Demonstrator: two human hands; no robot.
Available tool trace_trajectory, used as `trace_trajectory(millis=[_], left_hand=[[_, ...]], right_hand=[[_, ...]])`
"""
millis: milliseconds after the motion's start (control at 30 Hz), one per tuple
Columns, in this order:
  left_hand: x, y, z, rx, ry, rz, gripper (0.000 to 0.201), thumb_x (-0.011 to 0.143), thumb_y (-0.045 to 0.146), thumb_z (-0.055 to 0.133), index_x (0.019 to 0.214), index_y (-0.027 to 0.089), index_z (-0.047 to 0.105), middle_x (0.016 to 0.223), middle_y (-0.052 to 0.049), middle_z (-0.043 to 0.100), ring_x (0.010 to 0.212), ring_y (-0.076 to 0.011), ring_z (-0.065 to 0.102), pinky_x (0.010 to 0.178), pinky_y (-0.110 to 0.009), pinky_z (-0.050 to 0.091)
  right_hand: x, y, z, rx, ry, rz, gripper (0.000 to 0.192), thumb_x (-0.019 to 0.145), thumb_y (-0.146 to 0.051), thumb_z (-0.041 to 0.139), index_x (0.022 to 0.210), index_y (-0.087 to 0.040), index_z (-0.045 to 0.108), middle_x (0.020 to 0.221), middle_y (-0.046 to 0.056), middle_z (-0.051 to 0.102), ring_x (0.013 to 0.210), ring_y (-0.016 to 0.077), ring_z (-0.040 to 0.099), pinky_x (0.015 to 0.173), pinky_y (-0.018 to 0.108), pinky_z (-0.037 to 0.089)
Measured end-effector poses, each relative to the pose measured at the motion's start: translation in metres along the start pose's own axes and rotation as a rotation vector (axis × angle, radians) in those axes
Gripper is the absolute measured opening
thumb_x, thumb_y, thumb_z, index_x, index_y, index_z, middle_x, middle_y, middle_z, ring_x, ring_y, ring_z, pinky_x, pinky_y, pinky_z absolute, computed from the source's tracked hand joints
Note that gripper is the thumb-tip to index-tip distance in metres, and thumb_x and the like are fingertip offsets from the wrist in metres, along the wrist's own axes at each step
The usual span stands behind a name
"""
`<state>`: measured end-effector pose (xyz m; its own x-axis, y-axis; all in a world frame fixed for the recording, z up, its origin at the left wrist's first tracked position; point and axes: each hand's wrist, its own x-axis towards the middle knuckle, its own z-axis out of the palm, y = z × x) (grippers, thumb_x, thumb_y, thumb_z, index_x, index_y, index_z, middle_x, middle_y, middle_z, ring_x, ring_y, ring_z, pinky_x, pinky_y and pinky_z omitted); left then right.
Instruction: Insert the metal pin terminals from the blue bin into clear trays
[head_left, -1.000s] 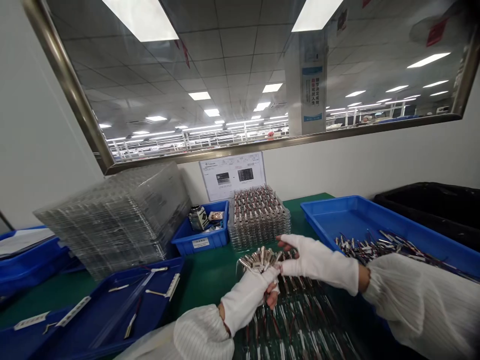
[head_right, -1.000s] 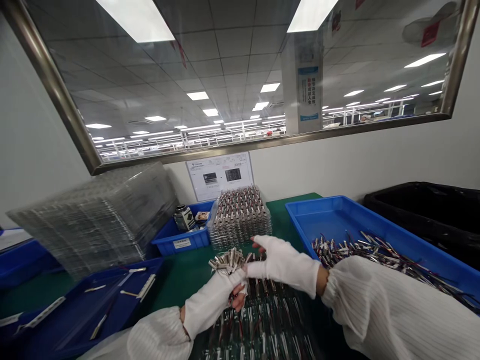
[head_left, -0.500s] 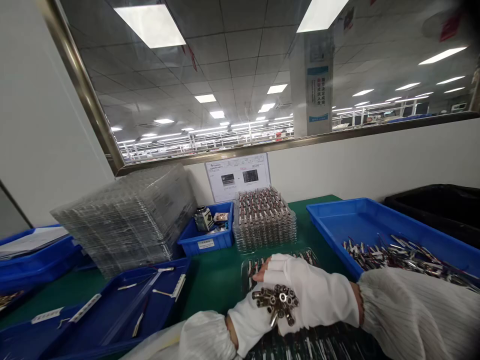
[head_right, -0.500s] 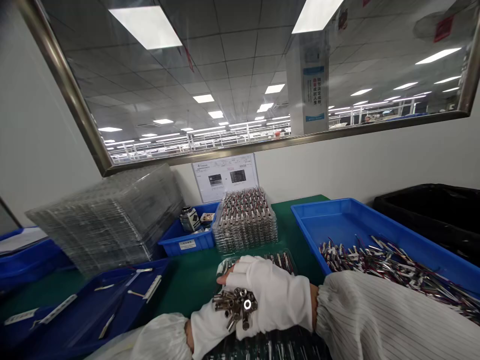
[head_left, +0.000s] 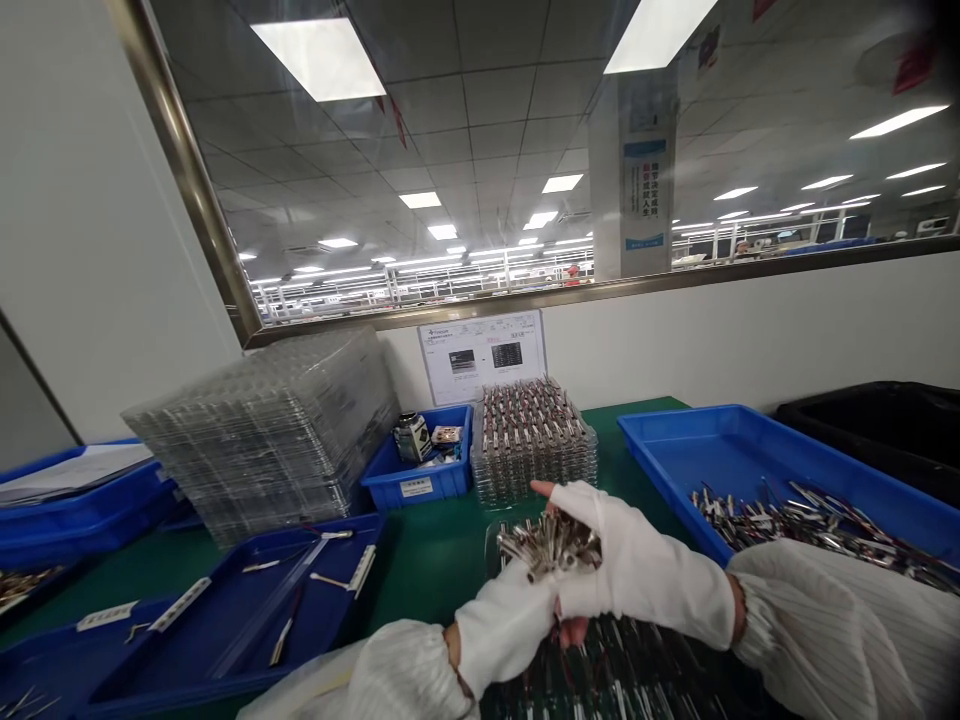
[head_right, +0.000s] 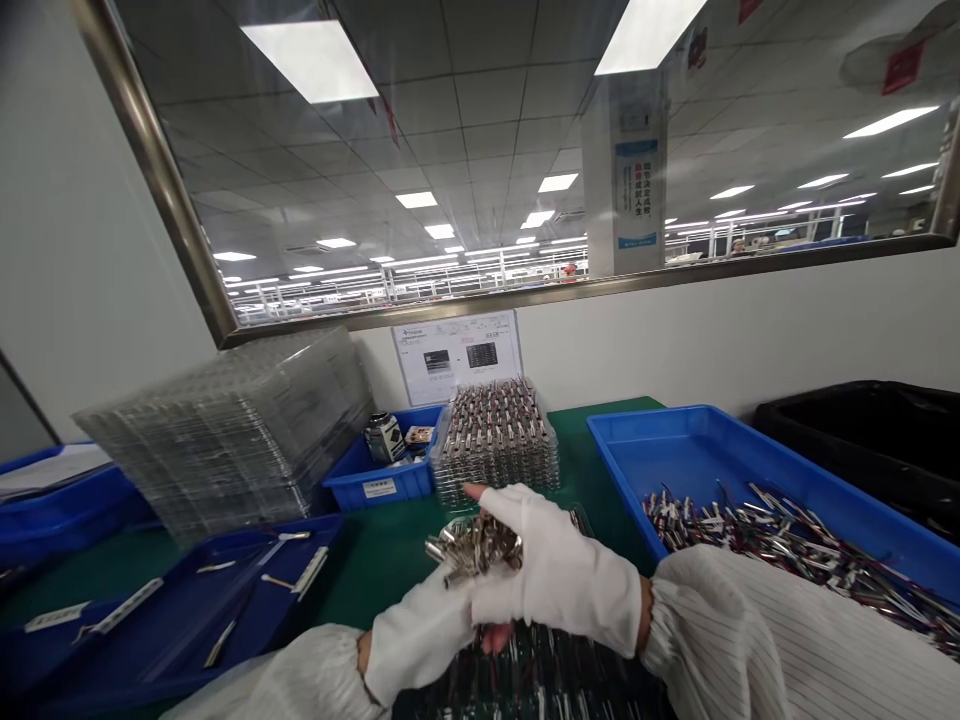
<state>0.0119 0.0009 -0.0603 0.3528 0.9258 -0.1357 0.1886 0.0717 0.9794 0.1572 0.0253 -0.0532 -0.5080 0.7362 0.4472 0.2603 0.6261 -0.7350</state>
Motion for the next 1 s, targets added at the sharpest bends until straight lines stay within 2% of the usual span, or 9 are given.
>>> trace_trajectory(millis=[100,233,400,567,633,733,867,1000], left_hand=[[0.006,0.005,0.008,-0.223,-0.162,-0.103,0.019,0.065,0.027,0.043,0.053,0.020,0.031,0.045,0.007,0.025,0.036,-0.0058,0.026,0.039,-0.020,0.023],[0.015,-0.003,0.005,-0.643,-0.347,-0.271,0.022,0.068,0.025,0.044,0.054,0.018,0.028,0.045,0.008,0.023,0.034,-0.0035,0.021,0.035,-0.016,0.014],[0.017,-0.011,-0.003,-0.729,-0.421,-0.313,0.023,0.072,0.023,0.038,0.052,0.016,0.030,0.044,0.007,0.024,0.034,-0.0032,0.024,0.034,-0.016,0.016],[0.019,-0.012,-0.004,-0.747,-0.440,-0.261,0.019,0.068,0.017,0.037,0.051,0.015,0.030,0.046,0.006,0.025,0.036,-0.0028,0.026,0.035,-0.016,0.016],[0.021,-0.013,-0.005,-0.729,-0.420,-0.247,0.018,0.068,0.018,0.037,0.052,0.015,0.030,0.047,0.006,0.027,0.037,-0.0030,0.027,0.036,-0.017,0.017],[0.023,-0.014,-0.004,-0.702,-0.303,-0.171,0.014,0.071,0.025,0.038,0.060,0.016,0.034,0.052,0.006,0.033,0.038,-0.0032,0.030,0.036,-0.017,0.018],[0.027,-0.015,0.000,-0.575,-0.144,-0.056,0.020,0.074,0.039,0.040,0.071,0.020,0.037,0.053,0.007,0.037,0.036,-0.0036,0.032,0.035,-0.017,0.021],[0.035,-0.021,0.006,-0.392,0.038,0.043,0.029,0.070,0.046,0.044,0.065,0.017,0.041,0.048,0.005,0.042,0.032,-0.0049,0.035,0.031,-0.019,0.025]], right_hand=[[-0.001,0.002,0.000,0.260,-0.011,0.175,0.077,0.054,-0.029,0.066,0.120,-0.023,0.028,0.090,0.002,0.052,0.074,0.0148,0.052,0.065,0.027,0.044],[0.000,0.009,0.002,0.438,0.032,0.197,0.065,0.057,-0.025,0.065,0.115,-0.020,0.037,0.090,0.001,0.057,0.079,0.0146,0.053,0.072,0.028,0.043],[0.002,0.013,0.003,0.512,0.048,0.195,0.053,0.059,-0.017,0.062,0.109,-0.019,0.043,0.092,0.003,0.058,0.080,0.0148,0.053,0.073,0.029,0.043],[0.005,0.013,0.001,0.559,0.028,0.219,0.040,0.065,-0.017,0.057,0.103,-0.016,0.047,0.087,0.005,0.058,0.070,0.0134,0.053,0.063,0.028,0.044],[0.006,0.015,0.001,0.568,0.027,0.200,0.036,0.066,-0.018,0.055,0.102,-0.015,0.047,0.085,0.005,0.058,0.071,0.0136,0.053,0.064,0.028,0.043],[0.007,0.021,0.002,0.556,0.066,0.182,0.034,0.068,-0.018,0.054,0.100,-0.015,0.046,0.082,0.005,0.057,0.071,0.0128,0.052,0.063,0.026,0.042],[0.009,0.028,0.005,0.502,0.137,0.253,0.031,0.069,-0.022,0.052,0.098,-0.016,0.045,0.069,0.001,0.054,0.055,0.0084,0.048,0.052,0.022,0.040],[0.010,0.031,0.005,0.456,0.177,0.300,0.026,0.069,-0.027,0.051,0.091,-0.015,0.049,0.062,-0.001,0.052,0.040,0.0042,0.037,0.039,0.018,0.032]])
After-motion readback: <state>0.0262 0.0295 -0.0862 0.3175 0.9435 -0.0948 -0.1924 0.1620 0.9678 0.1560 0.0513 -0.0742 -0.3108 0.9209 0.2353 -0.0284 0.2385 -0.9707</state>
